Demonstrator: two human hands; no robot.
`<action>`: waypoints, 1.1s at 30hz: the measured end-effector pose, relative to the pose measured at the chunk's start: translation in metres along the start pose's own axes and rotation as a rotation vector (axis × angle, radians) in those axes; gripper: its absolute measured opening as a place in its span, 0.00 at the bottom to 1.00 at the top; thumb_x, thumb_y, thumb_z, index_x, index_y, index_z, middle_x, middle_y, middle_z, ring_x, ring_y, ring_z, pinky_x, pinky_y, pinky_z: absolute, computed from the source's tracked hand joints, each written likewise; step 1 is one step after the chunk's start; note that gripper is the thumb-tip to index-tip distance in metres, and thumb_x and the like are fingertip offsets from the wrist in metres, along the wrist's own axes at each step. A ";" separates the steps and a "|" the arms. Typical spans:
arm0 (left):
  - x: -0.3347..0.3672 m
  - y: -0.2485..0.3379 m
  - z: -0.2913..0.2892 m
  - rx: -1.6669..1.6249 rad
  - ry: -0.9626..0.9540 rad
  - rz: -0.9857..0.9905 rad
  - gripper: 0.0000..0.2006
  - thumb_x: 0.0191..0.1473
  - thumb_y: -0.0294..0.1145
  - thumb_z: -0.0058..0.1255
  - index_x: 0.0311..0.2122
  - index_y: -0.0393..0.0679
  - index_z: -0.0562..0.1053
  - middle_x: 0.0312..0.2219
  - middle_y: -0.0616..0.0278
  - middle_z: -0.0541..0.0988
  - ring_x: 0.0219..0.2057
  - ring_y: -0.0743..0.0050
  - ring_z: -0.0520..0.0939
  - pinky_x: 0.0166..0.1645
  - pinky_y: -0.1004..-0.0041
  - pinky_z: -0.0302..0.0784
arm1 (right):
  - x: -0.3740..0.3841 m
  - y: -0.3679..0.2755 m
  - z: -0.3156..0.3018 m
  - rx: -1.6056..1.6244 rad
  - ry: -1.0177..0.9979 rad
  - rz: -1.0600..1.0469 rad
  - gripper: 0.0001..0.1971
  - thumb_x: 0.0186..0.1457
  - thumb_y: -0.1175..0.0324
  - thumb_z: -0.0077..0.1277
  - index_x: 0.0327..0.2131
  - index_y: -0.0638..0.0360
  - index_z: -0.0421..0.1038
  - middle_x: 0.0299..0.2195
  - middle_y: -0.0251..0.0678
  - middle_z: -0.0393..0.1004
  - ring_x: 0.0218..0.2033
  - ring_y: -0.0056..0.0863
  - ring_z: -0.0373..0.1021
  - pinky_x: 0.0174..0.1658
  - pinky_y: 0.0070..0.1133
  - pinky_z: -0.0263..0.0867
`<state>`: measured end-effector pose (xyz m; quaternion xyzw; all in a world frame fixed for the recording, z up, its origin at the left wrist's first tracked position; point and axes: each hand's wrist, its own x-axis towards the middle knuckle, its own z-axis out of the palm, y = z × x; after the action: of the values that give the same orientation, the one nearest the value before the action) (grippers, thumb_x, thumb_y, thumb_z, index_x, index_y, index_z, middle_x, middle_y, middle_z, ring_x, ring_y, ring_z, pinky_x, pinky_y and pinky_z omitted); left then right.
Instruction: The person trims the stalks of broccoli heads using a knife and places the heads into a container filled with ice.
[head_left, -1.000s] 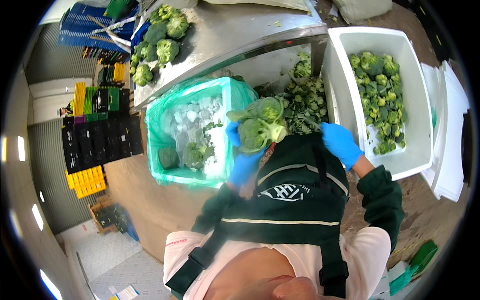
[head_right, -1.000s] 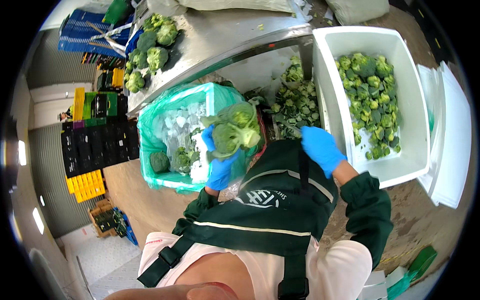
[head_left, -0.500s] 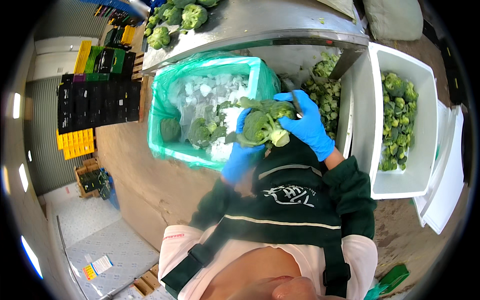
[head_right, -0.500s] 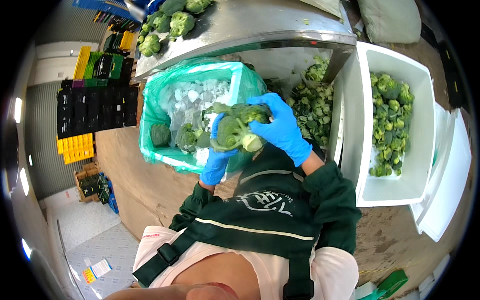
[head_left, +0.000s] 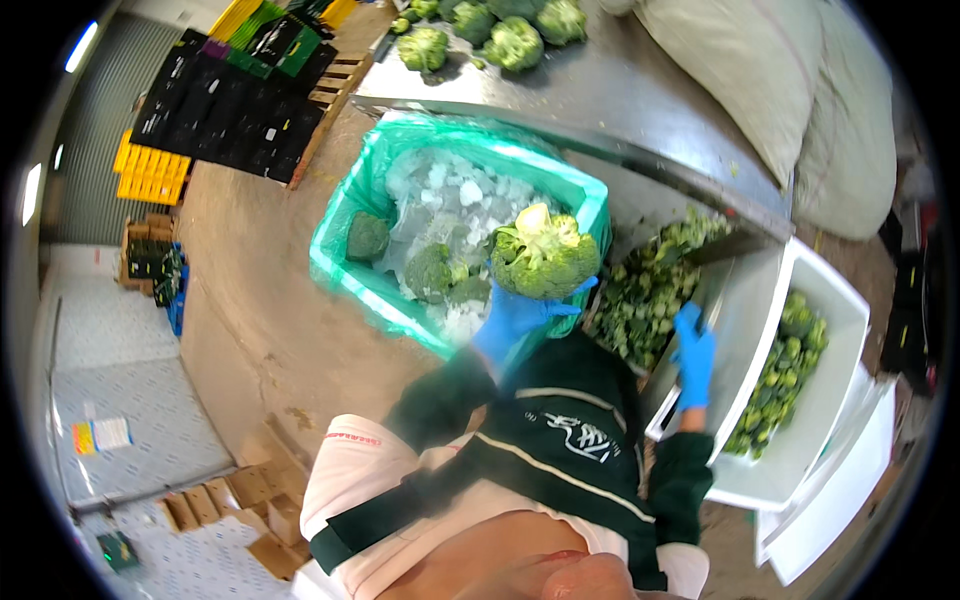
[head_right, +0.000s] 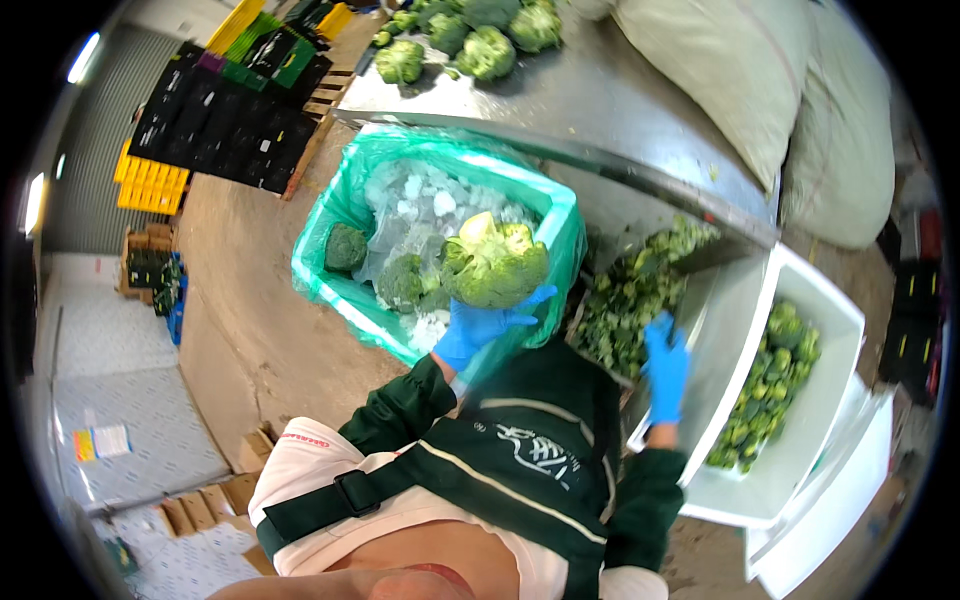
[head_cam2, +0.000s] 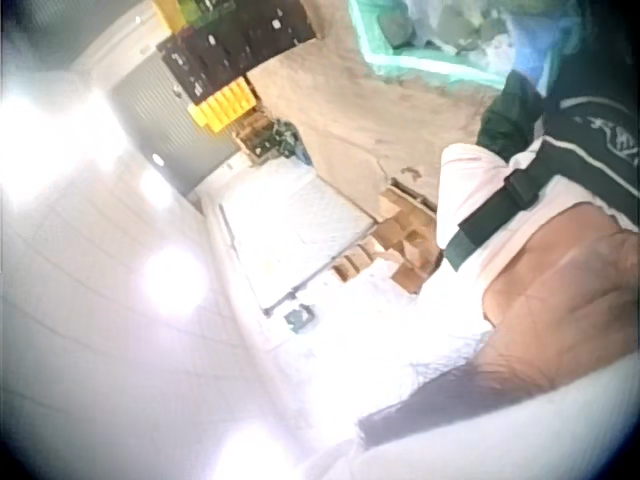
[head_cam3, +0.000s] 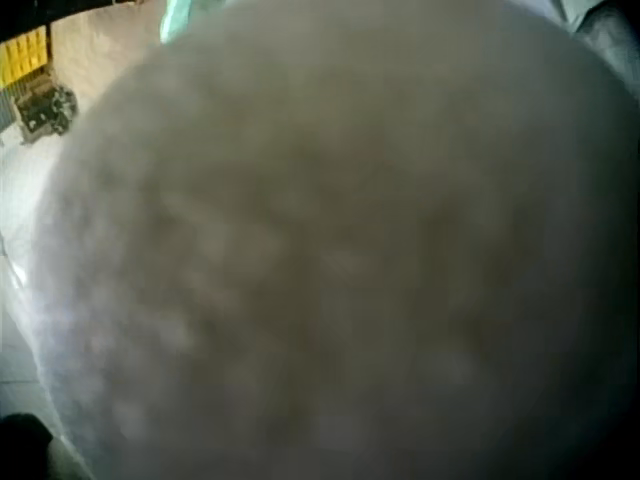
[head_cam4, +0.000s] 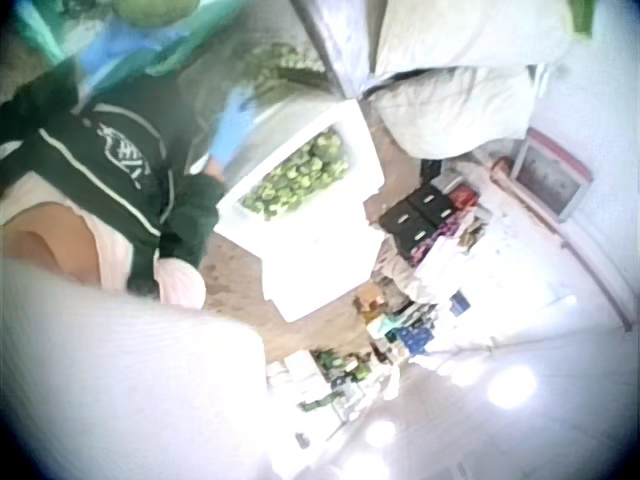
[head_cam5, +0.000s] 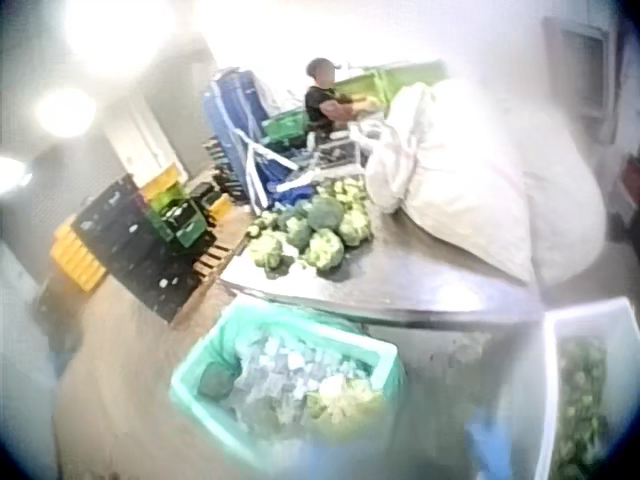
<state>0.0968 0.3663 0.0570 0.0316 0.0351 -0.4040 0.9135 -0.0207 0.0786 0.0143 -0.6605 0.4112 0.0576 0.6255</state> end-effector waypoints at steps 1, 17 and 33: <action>0.021 0.001 0.001 -0.044 -0.058 -0.060 0.38 0.49 0.66 0.36 0.60 0.51 0.54 0.56 0.50 0.60 0.52 0.41 0.67 0.47 0.39 0.68 | 0.000 0.041 0.003 0.018 -0.013 -0.167 0.26 0.51 0.63 0.54 0.50 0.68 0.63 0.44 0.38 0.71 0.42 0.23 0.68 0.46 0.22 0.64; 0.261 0.322 0.074 0.931 0.136 0.836 0.31 0.55 0.51 0.44 0.60 0.51 0.54 0.57 0.60 0.60 0.53 0.54 0.67 0.53 0.53 0.65 | -0.061 0.068 0.010 -0.087 0.021 0.073 0.14 0.56 0.65 0.45 0.45 0.60 0.69 0.30 0.33 0.72 0.15 0.15 0.59 0.16 0.15 0.56; -0.134 0.322 -0.072 3.388 0.628 -0.241 0.45 0.27 0.42 0.63 0.57 0.48 0.58 0.49 0.50 0.63 0.52 0.44 0.60 0.49 0.47 0.59 | -0.060 0.162 0.035 -0.153 -0.132 0.371 0.20 0.60 0.56 0.36 0.47 0.61 0.66 0.25 0.37 0.72 0.16 0.20 0.62 0.18 0.16 0.58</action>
<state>0.2424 0.6876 0.0068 -0.9504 0.2307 0.0286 0.2069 -0.1440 0.1572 -0.0844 -0.6138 0.4784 0.2458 0.5779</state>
